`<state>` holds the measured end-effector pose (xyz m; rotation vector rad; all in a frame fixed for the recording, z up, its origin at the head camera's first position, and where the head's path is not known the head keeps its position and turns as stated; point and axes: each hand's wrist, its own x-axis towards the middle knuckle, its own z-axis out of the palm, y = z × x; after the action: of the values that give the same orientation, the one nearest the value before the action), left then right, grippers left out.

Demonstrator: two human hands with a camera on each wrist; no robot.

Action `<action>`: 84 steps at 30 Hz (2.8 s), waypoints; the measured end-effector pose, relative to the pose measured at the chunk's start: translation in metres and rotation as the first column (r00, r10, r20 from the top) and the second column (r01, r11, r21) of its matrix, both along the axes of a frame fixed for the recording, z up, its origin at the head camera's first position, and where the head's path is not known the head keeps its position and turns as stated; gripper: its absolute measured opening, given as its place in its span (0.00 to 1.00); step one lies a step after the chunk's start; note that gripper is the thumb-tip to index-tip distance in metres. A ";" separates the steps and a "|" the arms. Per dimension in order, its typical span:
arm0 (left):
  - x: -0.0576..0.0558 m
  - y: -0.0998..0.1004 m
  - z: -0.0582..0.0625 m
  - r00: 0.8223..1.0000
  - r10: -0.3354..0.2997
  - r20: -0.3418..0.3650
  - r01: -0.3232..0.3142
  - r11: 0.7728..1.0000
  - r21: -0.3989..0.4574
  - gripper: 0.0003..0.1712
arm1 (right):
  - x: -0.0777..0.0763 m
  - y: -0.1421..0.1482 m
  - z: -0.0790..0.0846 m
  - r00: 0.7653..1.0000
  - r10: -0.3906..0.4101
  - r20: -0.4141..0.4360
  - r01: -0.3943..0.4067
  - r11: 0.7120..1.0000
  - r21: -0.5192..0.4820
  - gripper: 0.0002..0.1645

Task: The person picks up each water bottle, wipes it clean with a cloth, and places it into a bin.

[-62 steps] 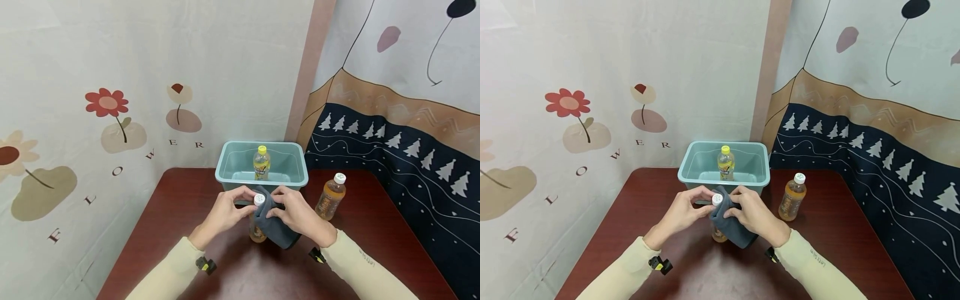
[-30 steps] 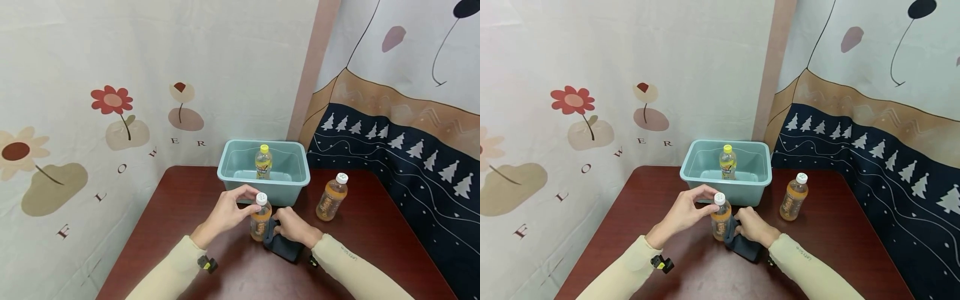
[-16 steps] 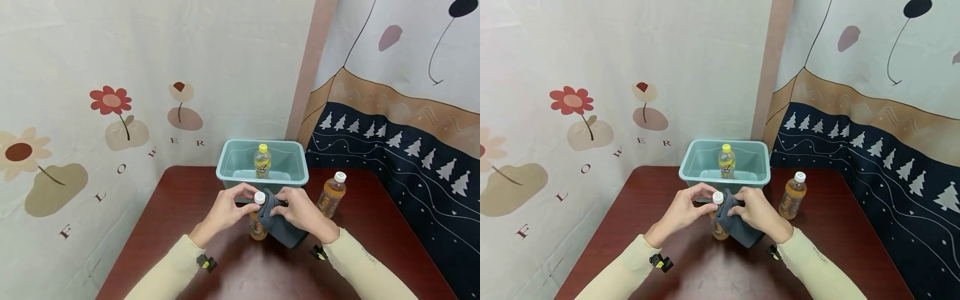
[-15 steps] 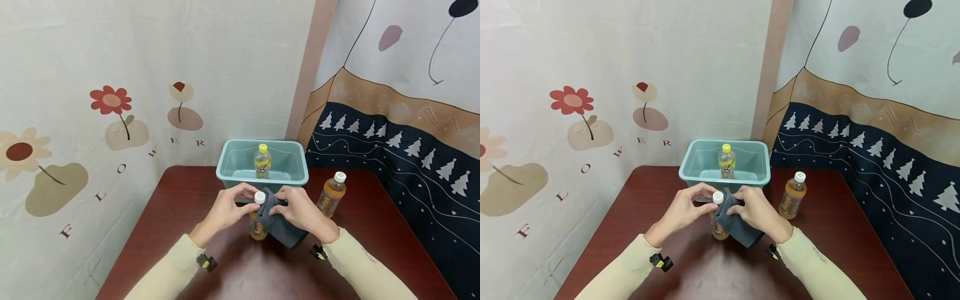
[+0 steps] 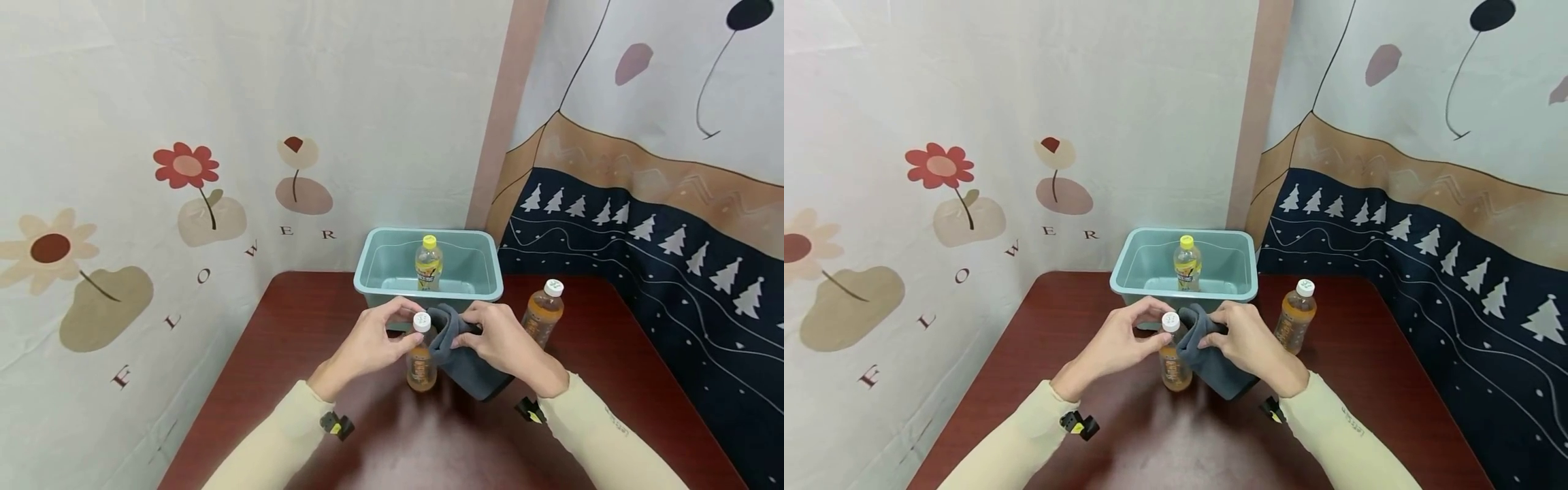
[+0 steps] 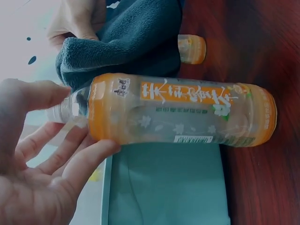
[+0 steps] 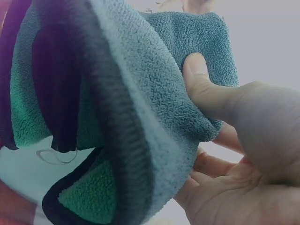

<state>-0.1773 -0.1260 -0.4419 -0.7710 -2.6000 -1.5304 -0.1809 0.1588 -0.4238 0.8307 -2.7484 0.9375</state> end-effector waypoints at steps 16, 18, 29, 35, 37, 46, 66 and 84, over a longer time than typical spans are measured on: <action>0.000 0.001 -0.004 0.995 0.048 -0.092 -0.047 0.999 0.013 0.24 | 0.000 -0.006 -0.005 1.000 0.012 -0.012 -0.013 0.999 -0.044 0.19; 0.000 0.000 -0.003 0.990 0.055 -0.129 -0.058 0.998 -0.024 0.24 | -0.001 -0.011 -0.006 1.000 0.020 -0.012 -0.021 0.999 -0.047 0.20; -0.002 0.000 -0.003 0.997 0.035 -0.074 -0.033 0.999 0.026 0.21 | -0.003 -0.023 -0.010 0.998 0.062 -0.014 -0.062 0.998 -0.014 0.18; -0.003 -0.003 -0.006 0.993 0.023 -0.112 -0.021 1.000 0.016 0.22 | -0.004 -0.020 -0.018 0.998 0.063 0.020 -0.064 0.997 0.031 0.12; -0.004 -0.003 -0.007 0.991 0.020 -0.132 -0.018 1.000 0.010 0.22 | -0.006 -0.018 -0.025 0.997 0.071 0.033 -0.072 0.997 0.041 0.10; -0.002 -0.004 -0.006 0.987 0.013 -0.162 -0.011 1.000 0.010 0.24 | -0.015 -0.018 -0.076 0.978 0.181 0.103 -0.190 0.978 0.085 0.08; -0.002 -0.003 -0.005 0.989 0.035 -0.140 -0.041 0.999 -0.035 0.20 | -0.019 -0.016 -0.083 0.971 0.181 0.157 -0.190 0.981 0.042 0.12; -0.002 -0.004 -0.003 0.995 0.051 -0.091 -0.052 0.999 -0.015 0.20 | -0.007 -0.017 -0.012 0.997 0.072 0.034 -0.070 0.996 -0.061 0.11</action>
<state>-0.1788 -0.1300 -0.4445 -0.7498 -2.5504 -1.4273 -0.1877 0.1418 -0.4362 0.9154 -2.7225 1.0515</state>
